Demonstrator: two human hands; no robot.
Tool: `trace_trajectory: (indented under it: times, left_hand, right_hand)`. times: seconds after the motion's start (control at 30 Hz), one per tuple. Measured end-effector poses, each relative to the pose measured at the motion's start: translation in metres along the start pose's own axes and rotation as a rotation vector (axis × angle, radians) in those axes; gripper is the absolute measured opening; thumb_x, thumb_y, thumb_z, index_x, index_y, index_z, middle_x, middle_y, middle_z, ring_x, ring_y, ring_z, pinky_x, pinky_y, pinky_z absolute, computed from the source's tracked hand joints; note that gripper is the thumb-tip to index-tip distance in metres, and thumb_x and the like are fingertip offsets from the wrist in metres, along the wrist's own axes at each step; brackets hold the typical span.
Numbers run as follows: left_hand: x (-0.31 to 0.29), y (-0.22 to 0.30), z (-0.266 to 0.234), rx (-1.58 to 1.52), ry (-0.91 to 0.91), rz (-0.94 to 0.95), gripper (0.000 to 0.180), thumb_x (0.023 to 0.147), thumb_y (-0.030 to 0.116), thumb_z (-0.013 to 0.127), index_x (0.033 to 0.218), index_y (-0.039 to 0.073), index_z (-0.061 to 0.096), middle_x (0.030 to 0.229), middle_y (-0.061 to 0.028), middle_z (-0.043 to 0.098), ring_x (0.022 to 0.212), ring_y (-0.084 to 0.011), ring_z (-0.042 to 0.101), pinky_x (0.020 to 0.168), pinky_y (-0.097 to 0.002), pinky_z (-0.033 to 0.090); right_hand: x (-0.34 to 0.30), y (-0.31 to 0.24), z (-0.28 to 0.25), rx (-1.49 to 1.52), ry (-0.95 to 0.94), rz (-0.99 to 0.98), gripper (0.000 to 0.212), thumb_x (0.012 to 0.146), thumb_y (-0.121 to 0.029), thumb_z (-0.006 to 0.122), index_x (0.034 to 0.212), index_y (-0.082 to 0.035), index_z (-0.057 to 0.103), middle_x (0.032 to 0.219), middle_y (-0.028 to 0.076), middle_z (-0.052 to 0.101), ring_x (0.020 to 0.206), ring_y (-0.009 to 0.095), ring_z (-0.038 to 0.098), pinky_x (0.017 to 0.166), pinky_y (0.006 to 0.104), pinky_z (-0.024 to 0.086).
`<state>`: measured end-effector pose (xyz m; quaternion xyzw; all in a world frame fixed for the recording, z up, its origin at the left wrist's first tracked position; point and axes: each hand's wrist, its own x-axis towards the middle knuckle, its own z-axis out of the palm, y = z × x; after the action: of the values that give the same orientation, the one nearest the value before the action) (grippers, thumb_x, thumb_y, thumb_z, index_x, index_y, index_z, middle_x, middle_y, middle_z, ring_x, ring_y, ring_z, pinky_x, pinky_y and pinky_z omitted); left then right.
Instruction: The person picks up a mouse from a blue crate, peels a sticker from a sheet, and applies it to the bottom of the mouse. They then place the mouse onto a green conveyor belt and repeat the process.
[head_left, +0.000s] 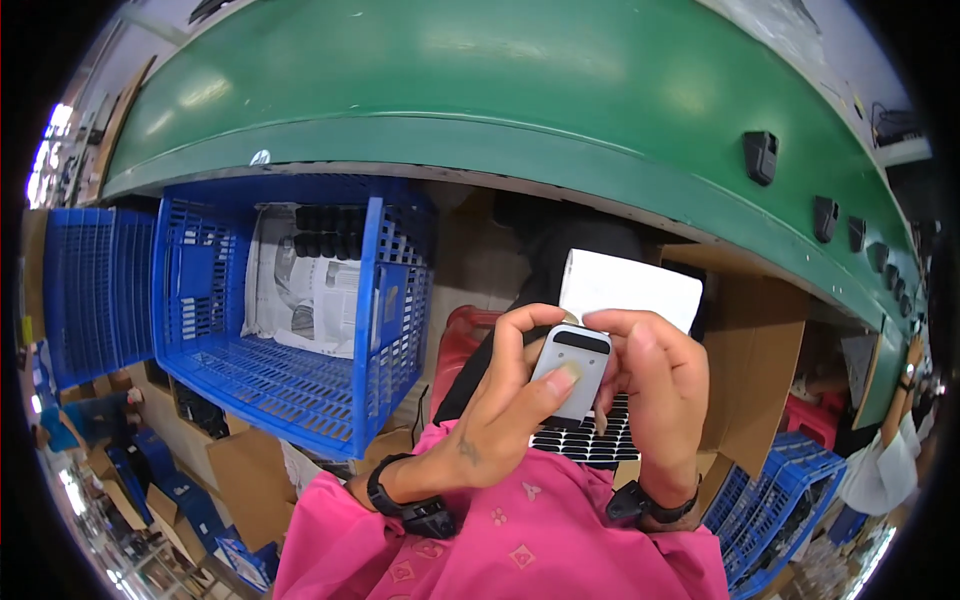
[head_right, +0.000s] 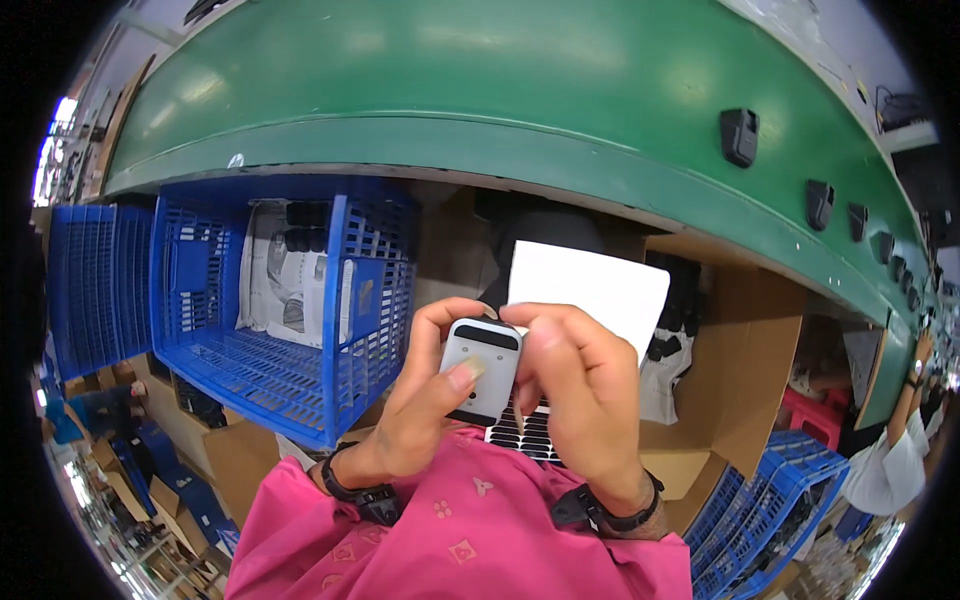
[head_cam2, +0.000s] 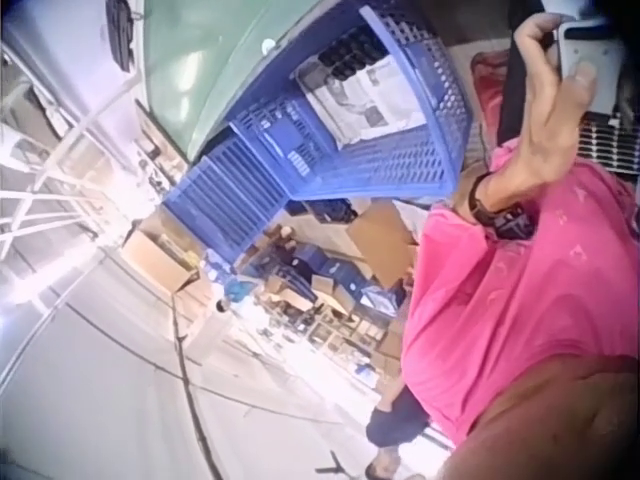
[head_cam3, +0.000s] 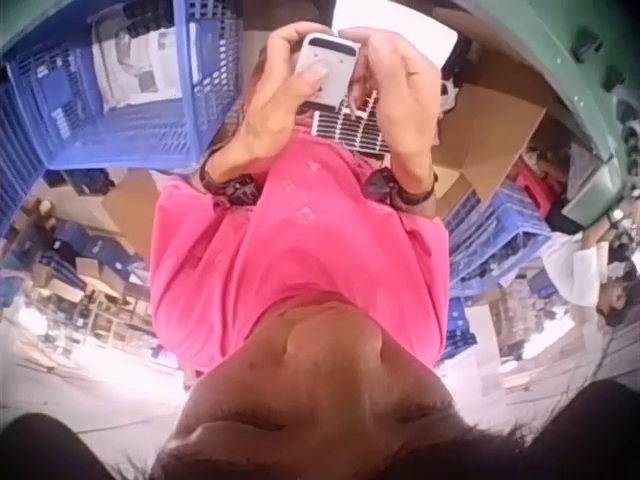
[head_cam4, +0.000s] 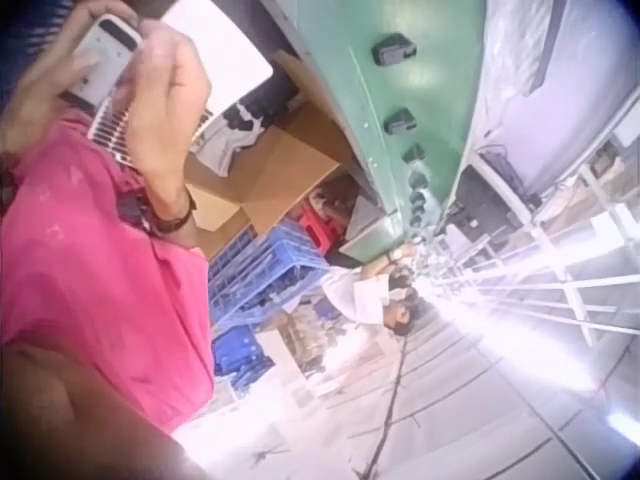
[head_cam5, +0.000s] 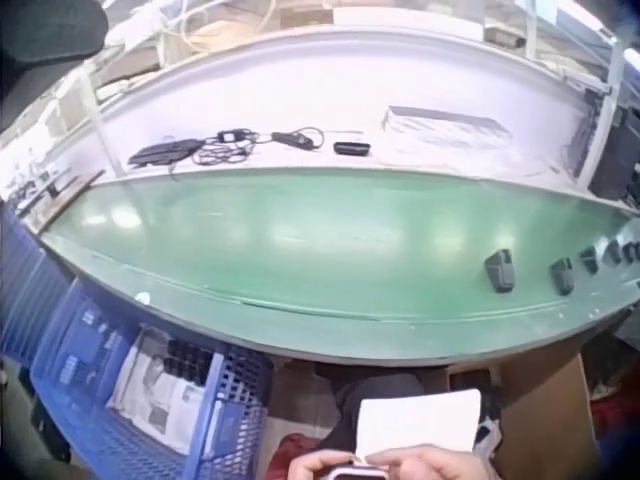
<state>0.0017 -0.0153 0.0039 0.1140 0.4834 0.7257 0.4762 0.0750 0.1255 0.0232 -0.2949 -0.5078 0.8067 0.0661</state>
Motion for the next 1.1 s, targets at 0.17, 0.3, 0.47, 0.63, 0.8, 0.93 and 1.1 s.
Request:
trace_trajectory:
  times: [0.17,0.3,0.47,0.63,0.8,0.93,1.1]
  left_hand:
    - [-0.021,-0.003,-0.026,0.19,0.087,0.284,0.076,0.085,0.023,0.066,0.139,-0.001,0.019,0.129,-0.0185,0.043,0.104,-0.0203,0.053,0.078,-0.0268,0.047]
    - [-0.026,0.007,-0.06,0.749,0.2,0.74,0.072,0.07,0.007,0.078,0.133,0.003,0.044,0.142,-0.0269,0.034,0.102,-0.0263,0.059,0.081,-0.0321,0.052]
    - [-0.04,0.052,-0.113,0.951,0.417,0.727,0.058,0.074,0.017,0.074,0.126,0.001,0.054,0.121,-0.0174,0.06,0.103,-0.0278,0.064,0.085,-0.0337,0.052]
    - [-0.019,0.07,-0.277,1.034,0.782,0.215,0.045,0.075,0.026,0.07,0.11,-0.002,0.062,0.093,-0.0191,0.067,0.081,-0.0296,0.067,0.072,-0.0363,0.052]
    - [0.014,-0.079,-0.431,1.175,0.876,-0.393,0.038,0.076,0.034,0.068,0.093,0.001,0.063,0.091,-0.0207,0.067,0.086,-0.0359,0.066,0.075,-0.0445,0.052]
    - [0.045,-0.152,-0.444,1.266,0.906,-0.528,0.037,0.078,0.034,0.069,0.098,0.003,0.062,0.097,-0.022,0.066,0.092,-0.0389,0.064,0.078,-0.0474,0.052]
    - [0.068,-0.194,-0.456,1.192,0.977,-0.567,0.031,0.08,0.027,0.068,0.097,0.002,0.063,0.097,-0.0222,0.064,0.093,-0.0417,0.062,0.079,-0.047,0.051]
  right_hand:
    - [0.02,0.001,0.025,-0.238,-0.106,0.017,0.023,0.095,-0.016,0.055,0.103,0.005,0.058,0.073,0.003,0.062,0.058,0.005,0.055,0.049,0.0186,0.042]
    - [0.036,0.018,0.048,0.09,-0.168,0.12,0.022,0.096,-0.018,0.05,0.1,0.002,0.056,0.081,0.008,0.064,0.059,0.01,0.06,0.053,0.0217,0.049]
    - [0.061,0.014,0.097,-0.218,-0.464,0.225,0.026,0.094,-0.018,0.056,0.105,0.005,0.057,0.072,0.005,0.06,0.049,0.009,0.052,0.045,0.0214,0.043]
    - [0.132,-0.008,0.085,-1.589,0.016,-0.992,0.06,0.083,-0.015,0.068,0.134,0.001,0.041,0.134,0.019,0.045,0.126,0.031,0.043,0.105,0.0439,0.034]
    - [0.169,0.01,0.07,-1.917,-0.148,-0.727,0.087,0.075,-0.008,0.072,0.145,0.0,0.022,0.152,0.019,0.019,0.142,0.038,0.014,0.115,0.0498,0.014]
    - [0.172,0.008,0.077,-2.0,-0.123,-0.611,0.083,0.078,0.0,0.065,0.147,-0.003,0.02,0.154,0.016,0.016,0.143,0.036,0.013,0.116,0.0488,0.014]
    - [0.176,0.007,0.082,-2.01,-0.124,-0.542,0.085,0.075,0.002,0.066,0.146,-0.002,0.021,0.154,0.015,0.017,0.143,0.036,0.013,0.116,0.0475,0.015]
